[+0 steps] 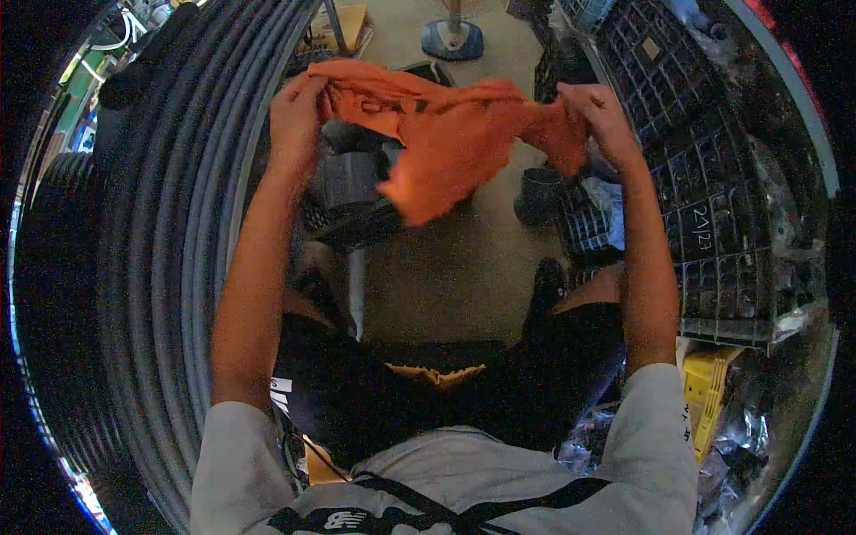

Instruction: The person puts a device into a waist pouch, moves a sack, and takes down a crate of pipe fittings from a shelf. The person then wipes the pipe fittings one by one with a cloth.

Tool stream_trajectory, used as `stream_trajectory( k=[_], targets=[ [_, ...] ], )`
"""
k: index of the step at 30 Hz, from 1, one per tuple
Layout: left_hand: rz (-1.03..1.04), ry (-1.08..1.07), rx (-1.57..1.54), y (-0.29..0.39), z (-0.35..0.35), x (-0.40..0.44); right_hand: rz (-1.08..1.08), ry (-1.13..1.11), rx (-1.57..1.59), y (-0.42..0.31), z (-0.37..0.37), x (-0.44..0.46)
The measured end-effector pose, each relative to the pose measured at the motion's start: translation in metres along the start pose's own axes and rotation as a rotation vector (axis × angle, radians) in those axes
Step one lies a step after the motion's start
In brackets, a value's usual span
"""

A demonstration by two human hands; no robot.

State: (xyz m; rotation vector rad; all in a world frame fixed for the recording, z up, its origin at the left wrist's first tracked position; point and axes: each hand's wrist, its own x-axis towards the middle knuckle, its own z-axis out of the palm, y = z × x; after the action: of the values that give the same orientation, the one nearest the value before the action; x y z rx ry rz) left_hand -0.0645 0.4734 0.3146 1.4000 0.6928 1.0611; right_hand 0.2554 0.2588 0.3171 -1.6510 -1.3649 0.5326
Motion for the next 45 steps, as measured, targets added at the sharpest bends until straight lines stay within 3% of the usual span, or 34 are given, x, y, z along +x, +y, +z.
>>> stream_trajectory(
  k=[1, 4, 7, 10, 16, 19, 21, 23, 25, 28, 31, 34, 39, 42, 43, 45],
  targets=[
    [0.023, 0.013, 0.053, 0.003, 0.000, -0.001, 0.098, -0.018, -0.056, 0.001, -0.002, 0.000],
    [0.089, 0.046, 0.167, 0.008, 0.003, -0.003, 0.129, -0.118, -0.482, -0.004, 0.008, -0.013],
    [0.155, 0.047, 0.209, 0.008, 0.010, -0.003, 0.115, -0.490, -0.505, -0.008, 0.029, -0.016],
    [0.206, -0.054, 0.279, 0.001, 0.011, 0.000, 0.222, -0.721, -0.431, -0.030, 0.058, -0.018],
    [0.171, -0.380, 0.303, 0.015, 0.026, -0.020, 0.243, -0.890, -0.359, -0.057, 0.091, -0.020],
    [0.233, -0.532, 0.224, 0.023, 0.035, -0.030, -0.533, -0.410, -0.402, -0.030, 0.109, -0.018],
    [0.283, -0.622, 0.187, 0.028, 0.041, -0.036, -0.334, -0.451, 0.079, -0.026, 0.138, -0.012],
    [0.228, -0.632, 0.167, 0.036, 0.043, -0.041, -0.227, -0.505, 0.316, -0.033, 0.152, -0.006],
    [0.168, -0.618, 0.150, 0.038, 0.042, -0.040, -0.223, -0.593, 0.308, -0.043, 0.151, -0.002],
    [0.139, -0.559, 0.169, 0.037, 0.034, -0.033, -0.043, -0.373, 0.276, -0.042, 0.136, 0.000],
    [0.253, -0.503, 0.249, 0.028, 0.028, -0.027, -0.147, -0.254, -0.030, -0.036, 0.116, 0.005],
    [0.300, -0.475, 0.331, 0.027, 0.023, -0.021, -0.112, -0.553, -0.263, -0.030, 0.098, 0.006],
    [0.308, -0.460, 0.734, 0.035, 0.015, -0.025, -0.083, -0.420, 0.232, -0.009, 0.101, 0.006],
    [0.139, -0.603, 0.840, 0.043, 0.011, -0.024, 0.124, -0.369, 0.589, -0.024, 0.088, 0.000],
    [0.162, -0.612, 0.816, 0.040, 0.008, -0.021, 0.239, -0.365, 0.726, -0.032, 0.083, -0.003],
    [0.202, -0.625, 0.764, 0.032, 0.002, -0.016, 0.254, -0.307, 0.786, -0.035, 0.079, -0.003]
  ],
)
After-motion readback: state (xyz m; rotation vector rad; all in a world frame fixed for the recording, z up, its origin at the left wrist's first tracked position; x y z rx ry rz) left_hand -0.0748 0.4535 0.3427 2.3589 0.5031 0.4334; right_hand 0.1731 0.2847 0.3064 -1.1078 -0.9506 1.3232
